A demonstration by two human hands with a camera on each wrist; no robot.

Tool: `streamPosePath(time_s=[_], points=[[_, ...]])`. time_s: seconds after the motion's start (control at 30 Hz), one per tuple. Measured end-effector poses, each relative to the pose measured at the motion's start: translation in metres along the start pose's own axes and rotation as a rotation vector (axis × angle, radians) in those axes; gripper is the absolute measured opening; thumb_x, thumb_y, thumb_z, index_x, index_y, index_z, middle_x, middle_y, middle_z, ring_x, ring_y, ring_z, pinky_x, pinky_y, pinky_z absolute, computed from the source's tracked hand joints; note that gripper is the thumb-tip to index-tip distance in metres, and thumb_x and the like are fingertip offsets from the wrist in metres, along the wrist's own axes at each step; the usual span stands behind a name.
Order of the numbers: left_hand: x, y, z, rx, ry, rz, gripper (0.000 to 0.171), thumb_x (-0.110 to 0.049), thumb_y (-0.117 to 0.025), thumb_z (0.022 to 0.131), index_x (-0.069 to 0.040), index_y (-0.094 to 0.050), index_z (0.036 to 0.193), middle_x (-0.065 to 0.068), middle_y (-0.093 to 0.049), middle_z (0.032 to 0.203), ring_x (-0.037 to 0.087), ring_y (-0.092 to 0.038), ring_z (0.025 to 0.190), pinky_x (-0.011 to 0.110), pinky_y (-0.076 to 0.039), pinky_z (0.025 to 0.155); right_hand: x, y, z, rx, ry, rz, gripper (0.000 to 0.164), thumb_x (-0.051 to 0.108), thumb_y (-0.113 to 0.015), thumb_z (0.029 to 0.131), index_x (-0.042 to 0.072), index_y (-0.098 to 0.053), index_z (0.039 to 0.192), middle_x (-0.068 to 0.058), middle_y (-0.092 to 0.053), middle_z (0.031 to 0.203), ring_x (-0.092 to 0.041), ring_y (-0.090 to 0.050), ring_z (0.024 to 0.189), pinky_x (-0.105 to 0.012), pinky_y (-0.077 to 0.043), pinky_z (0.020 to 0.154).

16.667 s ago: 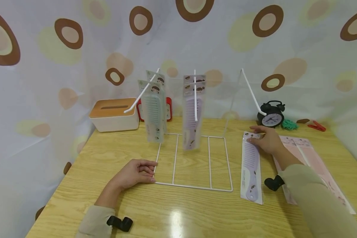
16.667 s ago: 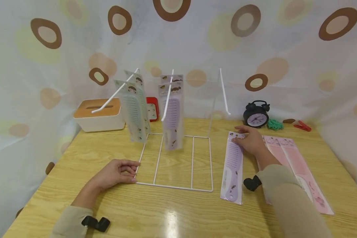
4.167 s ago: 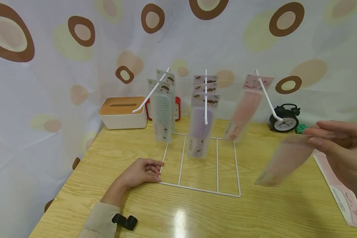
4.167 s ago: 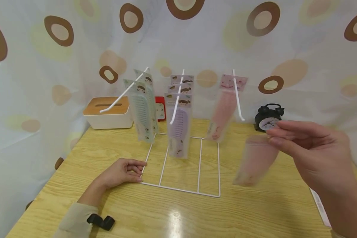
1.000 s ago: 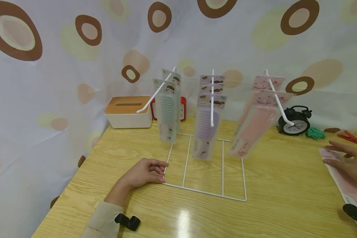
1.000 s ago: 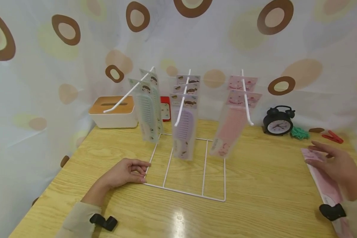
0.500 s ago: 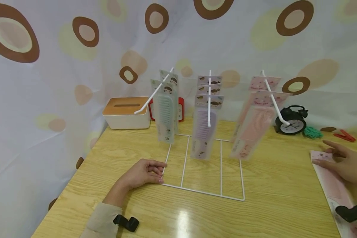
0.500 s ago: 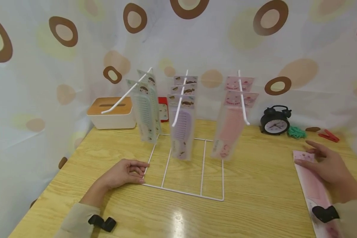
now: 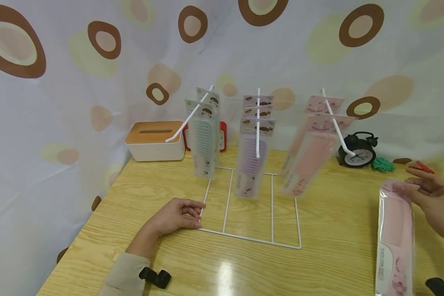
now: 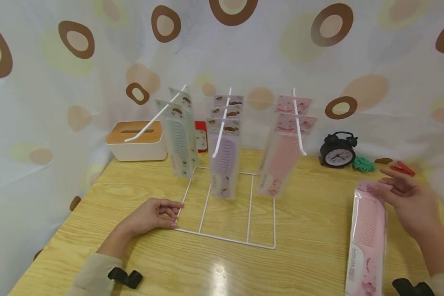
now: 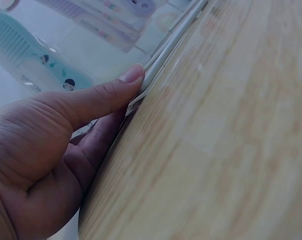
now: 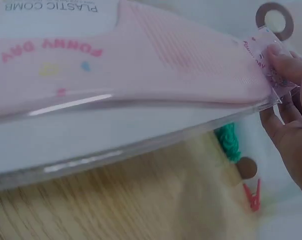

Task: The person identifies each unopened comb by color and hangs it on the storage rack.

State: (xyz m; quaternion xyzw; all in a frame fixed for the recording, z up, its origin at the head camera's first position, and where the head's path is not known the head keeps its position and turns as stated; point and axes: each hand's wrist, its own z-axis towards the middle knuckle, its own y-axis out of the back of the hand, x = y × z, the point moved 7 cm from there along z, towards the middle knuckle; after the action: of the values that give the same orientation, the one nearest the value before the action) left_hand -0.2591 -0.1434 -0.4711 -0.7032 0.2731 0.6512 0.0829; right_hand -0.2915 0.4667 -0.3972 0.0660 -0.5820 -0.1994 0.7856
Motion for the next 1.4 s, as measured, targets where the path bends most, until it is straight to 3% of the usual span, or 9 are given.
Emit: streamPosePath(time_s=[0.27, 0.4, 0.6, 0.77, 0.87, 1.0, 1.1, 1.3, 1.4], points=[[-0.001, 0.001, 0.000, 0.001, -0.005, -0.002, 0.056, -0.007, -0.080, 0.084, 0.006, -0.059, 0.133, 0.014, -0.067, 0.102, 0.013, -0.068, 0.091, 0.023, -0.059, 0.081, 0.077, -0.016, -0.011, 0.008, 0.140, 0.388, 0.042, -0.013, -0.057, 0.094, 0.006, -0.062, 0.131, 0.008, -0.074, 0.100, 0.001, -0.070, 0.084, -0.008, -0.055, 0.069], [-0.001, -0.001, 0.000, 0.007, 0.002, -0.006, 0.056, -0.007, -0.081, 0.083, 0.006, -0.059, 0.133, 0.012, -0.066, 0.102, 0.013, -0.068, 0.091, 0.023, -0.060, 0.081, 0.106, -0.025, -0.024, 0.097, 0.208, 0.629, 0.047, -0.023, -0.044, 0.094, -0.003, -0.055, 0.136, -0.003, -0.075, 0.107, -0.009, -0.072, 0.092, -0.014, -0.058, 0.078], [0.000, -0.002, 0.000, 0.003, 0.000, 0.008, 0.055, -0.007, -0.081, 0.083, 0.006, -0.060, 0.132, 0.013, -0.067, 0.101, 0.013, -0.068, 0.090, 0.022, -0.059, 0.080, 0.153, -0.045, -0.042, 0.197, 0.307, 0.778, 0.046, -0.027, -0.038, 0.092, -0.011, -0.052, 0.133, -0.013, -0.074, 0.112, -0.017, -0.072, 0.098, -0.020, -0.058, 0.086], [-0.001, -0.001, 0.000, 0.001, -0.003, 0.021, 0.054, -0.009, -0.081, 0.083, 0.005, -0.060, 0.132, 0.013, -0.068, 0.101, 0.013, -0.067, 0.091, 0.022, -0.059, 0.080, 0.200, -0.070, -0.050, 0.374, 0.379, 0.971, 0.043, -0.031, -0.039, 0.090, -0.017, -0.054, 0.128, -0.022, -0.072, 0.112, -0.027, -0.073, 0.100, -0.028, -0.059, 0.092], [-0.001, -0.001, -0.001, 0.002, -0.002, 0.014, 0.055, -0.008, -0.081, 0.083, 0.005, -0.060, 0.132, 0.013, -0.067, 0.102, 0.014, -0.068, 0.091, 0.023, -0.059, 0.080, 0.224, -0.084, -0.050, 0.419, 0.410, 1.025, 0.041, -0.032, -0.041, 0.088, -0.020, -0.053, 0.126, -0.026, -0.072, 0.109, -0.031, -0.073, 0.097, -0.031, -0.059, 0.091], [-0.001, 0.000, -0.001, -0.002, -0.002, 0.009, 0.054, -0.007, -0.081, 0.083, 0.006, -0.060, 0.132, 0.012, -0.065, 0.104, 0.013, -0.068, 0.090, 0.023, -0.060, 0.080, 0.241, -0.099, -0.048, 0.332, 0.398, 0.976, 0.039, -0.033, -0.042, 0.087, -0.021, -0.054, 0.123, -0.026, -0.073, 0.103, -0.031, -0.074, 0.092, -0.030, -0.060, 0.087], [-0.002, 0.000, -0.001, -0.006, -0.006, 0.011, 0.054, -0.007, -0.080, 0.084, 0.006, -0.060, 0.132, 0.013, -0.066, 0.104, 0.012, -0.068, 0.090, 0.023, -0.060, 0.081, 0.250, -0.109, -0.045, 0.267, 0.356, 0.952, 0.039, -0.032, -0.043, 0.087, -0.021, -0.055, 0.123, -0.025, -0.073, 0.101, -0.029, -0.074, 0.092, -0.029, -0.061, 0.085], [-0.002, -0.001, -0.001, -0.003, -0.012, 0.003, 0.054, -0.006, -0.080, 0.084, 0.006, -0.059, 0.132, 0.013, -0.066, 0.103, 0.012, -0.069, 0.090, 0.023, -0.060, 0.080, 0.263, -0.125, -0.040, 0.275, 0.288, 1.088, 0.038, -0.034, -0.039, 0.087, -0.023, -0.056, 0.119, -0.031, -0.071, 0.099, -0.035, -0.073, 0.094, -0.034, -0.061, 0.086], [-0.003, -0.001, -0.001, -0.003, -0.012, 0.000, 0.054, -0.005, -0.080, 0.083, 0.007, -0.059, 0.132, 0.012, -0.066, 0.102, 0.011, -0.069, 0.089, 0.023, -0.060, 0.080, 0.262, -0.128, -0.040, 0.261, 0.285, 1.060, 0.036, -0.032, -0.039, 0.089, -0.022, -0.057, 0.118, -0.029, -0.072, 0.098, -0.032, -0.073, 0.093, -0.033, -0.061, 0.087]])
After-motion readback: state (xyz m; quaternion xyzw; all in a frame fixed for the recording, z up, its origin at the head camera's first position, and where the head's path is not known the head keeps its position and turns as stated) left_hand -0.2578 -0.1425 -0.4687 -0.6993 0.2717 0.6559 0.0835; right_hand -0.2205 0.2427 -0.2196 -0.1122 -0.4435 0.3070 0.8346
